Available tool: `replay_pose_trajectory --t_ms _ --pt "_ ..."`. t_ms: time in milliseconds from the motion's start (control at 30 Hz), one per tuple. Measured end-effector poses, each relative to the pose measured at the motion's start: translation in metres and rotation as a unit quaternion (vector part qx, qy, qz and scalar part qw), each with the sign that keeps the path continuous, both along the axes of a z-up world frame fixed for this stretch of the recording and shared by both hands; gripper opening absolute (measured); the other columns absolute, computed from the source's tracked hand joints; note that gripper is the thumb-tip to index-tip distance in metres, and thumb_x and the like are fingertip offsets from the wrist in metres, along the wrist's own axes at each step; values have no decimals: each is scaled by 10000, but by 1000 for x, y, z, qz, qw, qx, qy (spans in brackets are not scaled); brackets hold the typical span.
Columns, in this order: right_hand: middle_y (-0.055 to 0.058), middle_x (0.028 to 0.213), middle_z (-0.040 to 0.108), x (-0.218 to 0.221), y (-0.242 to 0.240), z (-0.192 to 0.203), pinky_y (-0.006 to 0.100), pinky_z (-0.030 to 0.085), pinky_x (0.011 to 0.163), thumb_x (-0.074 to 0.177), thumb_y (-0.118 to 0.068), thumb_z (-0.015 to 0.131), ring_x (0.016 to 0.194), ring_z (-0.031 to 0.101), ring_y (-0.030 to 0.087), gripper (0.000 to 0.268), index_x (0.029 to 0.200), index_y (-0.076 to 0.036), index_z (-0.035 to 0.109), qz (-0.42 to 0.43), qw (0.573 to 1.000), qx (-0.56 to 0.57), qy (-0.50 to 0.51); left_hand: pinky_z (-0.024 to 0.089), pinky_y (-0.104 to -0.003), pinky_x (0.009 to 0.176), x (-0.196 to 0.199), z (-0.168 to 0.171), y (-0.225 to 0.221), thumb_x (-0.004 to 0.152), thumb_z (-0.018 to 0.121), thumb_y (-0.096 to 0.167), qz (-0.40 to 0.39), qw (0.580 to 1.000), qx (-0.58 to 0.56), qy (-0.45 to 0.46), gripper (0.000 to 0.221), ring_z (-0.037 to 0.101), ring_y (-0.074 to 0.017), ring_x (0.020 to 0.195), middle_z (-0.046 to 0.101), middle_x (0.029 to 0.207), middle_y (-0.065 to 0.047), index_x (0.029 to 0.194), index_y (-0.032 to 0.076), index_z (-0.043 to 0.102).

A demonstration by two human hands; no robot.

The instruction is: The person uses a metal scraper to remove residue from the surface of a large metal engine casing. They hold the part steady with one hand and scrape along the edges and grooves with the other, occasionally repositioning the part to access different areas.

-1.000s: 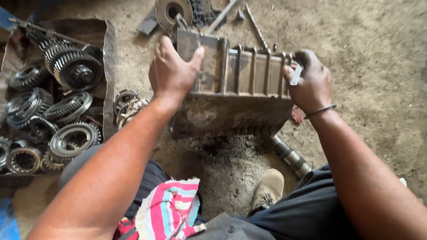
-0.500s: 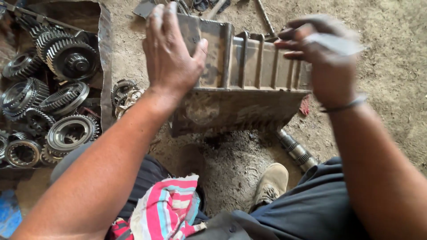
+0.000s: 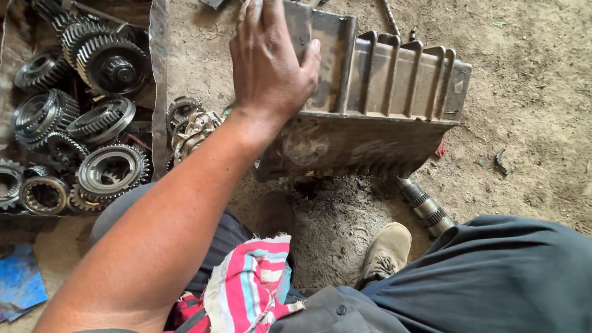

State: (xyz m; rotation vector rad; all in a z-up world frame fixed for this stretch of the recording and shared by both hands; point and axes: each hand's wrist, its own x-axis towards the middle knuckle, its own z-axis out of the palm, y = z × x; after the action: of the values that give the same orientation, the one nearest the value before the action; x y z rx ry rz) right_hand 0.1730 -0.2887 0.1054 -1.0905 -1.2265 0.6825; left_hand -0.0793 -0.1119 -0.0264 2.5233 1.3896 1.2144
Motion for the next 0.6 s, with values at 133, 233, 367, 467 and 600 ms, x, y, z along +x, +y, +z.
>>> replay_pose_trajectory --t_ms 133,233,367,467,600 --pt "127 1059 751 2 -7 4 307 655 764 1132 -203 542 899 767 187 262 1219 -6 690 -3 1000 -4 -1 393 -581 1147 -2 0 0 981 791 389 19 999 36 33 869 487 -446 1367 464 1461 -323 1540 -6 255" --pt "131 1046 749 1 -9 3 305 652 750 1130 -203 533 881 763 187 269 1209 -1 692 1 1000 -2 -1 406 -576 1147 -2 1 -2 979 775 385 9 1000 15 15 828 506 -413 1369 479 1468 -282 1524 5 280" --pt "138 1028 746 -11 -9 0 303 649 730 1127 -203 521 856 756 187 279 1197 4 694 7 1000 4 -2 411 -572 1139 -2 1 -3 979 770 379 11 1000 14 16 800 505 -420 1371 488 1452 -281 1507 8 297" --pt "142 1014 743 -18 -6 3 302 646 716 1124 -202 512 837 751 186 287 1187 9 696 16 1000 5 -1 399 -576 1143 -1 0 -1 980 768 389 21 999 7 26 806 500 -433 1365 487 1448 -294 1513 8 298" --pt "149 996 740 -20 -1 12 300 643 696 1121 -202 500 812 745 186 298 1174 15 698 37 999 1 -4 413 -551 1154 0 1 -1 986 752 384 4 999 38 -10 808 511 -450 1352 500 1447 -313 1528 -9 299"
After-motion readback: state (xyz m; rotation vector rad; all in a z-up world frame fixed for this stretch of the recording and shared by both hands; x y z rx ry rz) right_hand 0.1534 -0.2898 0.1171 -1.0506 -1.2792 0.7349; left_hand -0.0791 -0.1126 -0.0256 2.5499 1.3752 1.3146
